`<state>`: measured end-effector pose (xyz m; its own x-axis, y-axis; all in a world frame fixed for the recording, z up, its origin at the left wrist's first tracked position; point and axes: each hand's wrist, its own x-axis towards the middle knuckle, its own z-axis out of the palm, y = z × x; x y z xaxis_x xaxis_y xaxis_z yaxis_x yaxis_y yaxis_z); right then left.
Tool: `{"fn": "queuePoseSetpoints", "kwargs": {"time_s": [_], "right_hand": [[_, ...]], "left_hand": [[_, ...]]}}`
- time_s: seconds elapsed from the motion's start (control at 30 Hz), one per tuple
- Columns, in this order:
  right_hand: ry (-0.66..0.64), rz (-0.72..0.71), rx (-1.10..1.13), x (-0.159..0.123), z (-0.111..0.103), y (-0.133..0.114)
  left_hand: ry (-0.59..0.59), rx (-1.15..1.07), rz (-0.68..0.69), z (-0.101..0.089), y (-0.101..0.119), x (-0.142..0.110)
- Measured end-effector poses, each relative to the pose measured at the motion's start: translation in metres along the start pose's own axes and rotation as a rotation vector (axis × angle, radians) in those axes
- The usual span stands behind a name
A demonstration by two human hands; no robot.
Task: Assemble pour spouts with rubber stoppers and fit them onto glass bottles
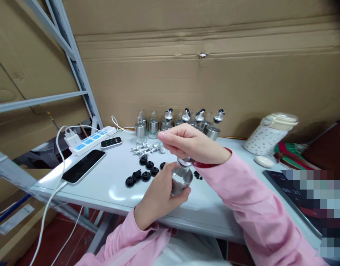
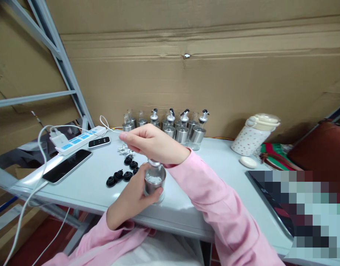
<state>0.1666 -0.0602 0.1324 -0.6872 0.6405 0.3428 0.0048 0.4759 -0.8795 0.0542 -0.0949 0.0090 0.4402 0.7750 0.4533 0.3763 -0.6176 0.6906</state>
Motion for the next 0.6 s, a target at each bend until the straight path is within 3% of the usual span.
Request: {"fn": "queuePoseSetpoints", "kwargs": {"time_s": [0.37,0.6], "right_hand": [[-0.026,0.019,-0.071,-0.006,-0.008,-0.003],[-0.12,-0.027,-0.498,-0.023,-0.029,-0.013]], "left_hand": [[0.021,-0.01,0.031,0.001,0.001,-0.002],[0.312,-0.044,-0.026,0.002,-0.002,-0.007]]}}
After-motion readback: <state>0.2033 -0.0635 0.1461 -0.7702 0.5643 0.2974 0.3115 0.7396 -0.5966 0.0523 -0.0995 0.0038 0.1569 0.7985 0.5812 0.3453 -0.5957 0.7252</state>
